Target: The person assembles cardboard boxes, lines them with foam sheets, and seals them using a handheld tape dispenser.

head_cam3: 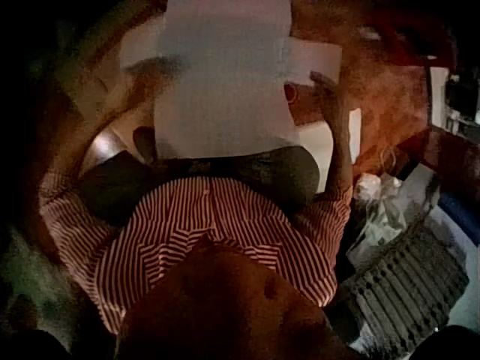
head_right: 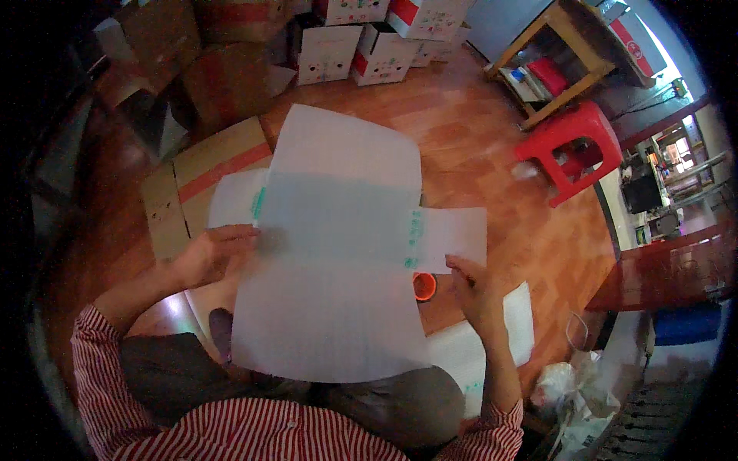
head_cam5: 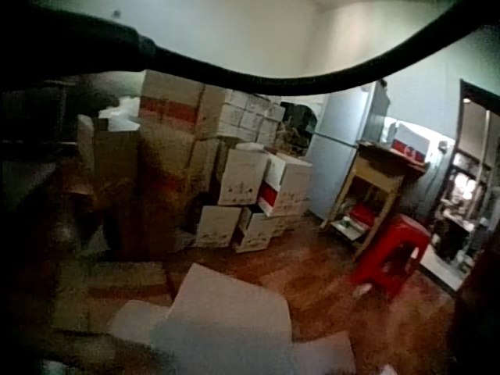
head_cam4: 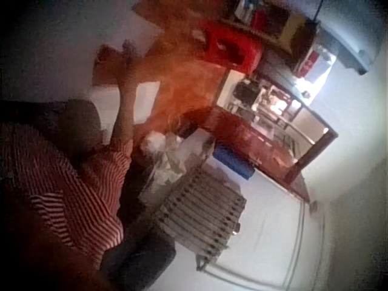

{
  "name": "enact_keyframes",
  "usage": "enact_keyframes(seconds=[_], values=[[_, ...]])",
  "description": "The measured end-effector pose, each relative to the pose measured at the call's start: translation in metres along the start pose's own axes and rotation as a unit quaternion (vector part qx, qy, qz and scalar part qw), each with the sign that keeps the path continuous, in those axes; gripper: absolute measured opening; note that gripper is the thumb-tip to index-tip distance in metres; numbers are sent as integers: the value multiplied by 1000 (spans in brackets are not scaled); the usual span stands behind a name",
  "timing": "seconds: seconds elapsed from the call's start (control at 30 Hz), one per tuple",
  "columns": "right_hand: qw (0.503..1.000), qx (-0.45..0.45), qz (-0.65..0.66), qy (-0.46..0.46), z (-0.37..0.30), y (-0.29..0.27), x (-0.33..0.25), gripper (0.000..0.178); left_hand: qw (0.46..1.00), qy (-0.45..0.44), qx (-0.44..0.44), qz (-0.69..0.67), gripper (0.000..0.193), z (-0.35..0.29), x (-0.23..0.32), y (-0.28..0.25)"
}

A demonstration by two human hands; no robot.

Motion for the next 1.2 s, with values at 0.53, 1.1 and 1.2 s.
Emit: enact_keyframes(seconds=[0.53, 1.1, 1.2], values=[[903, -177, -323, -220, 154, 127, -36, 40, 966, -103, -174, 163, 45, 152, -20, 53], [799, -431, -395, -144, 198, 200, 55, 43, 819, -287, -464, 178, 55, 216, -109, 132], [876, -439, -194, -58, 184, 158, -5, 44, 834, -283, -449, 151, 56, 203, -114, 114]])
Point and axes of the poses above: each hand's wrist, its own z-axis towards the middle knuckle, its own y-axis out of the palm, x = y × z, the point moved 3 cm from there along z, towards the middle knuckle, and after that the axes turned 8 degrees about -z, right-handed, at the moved point
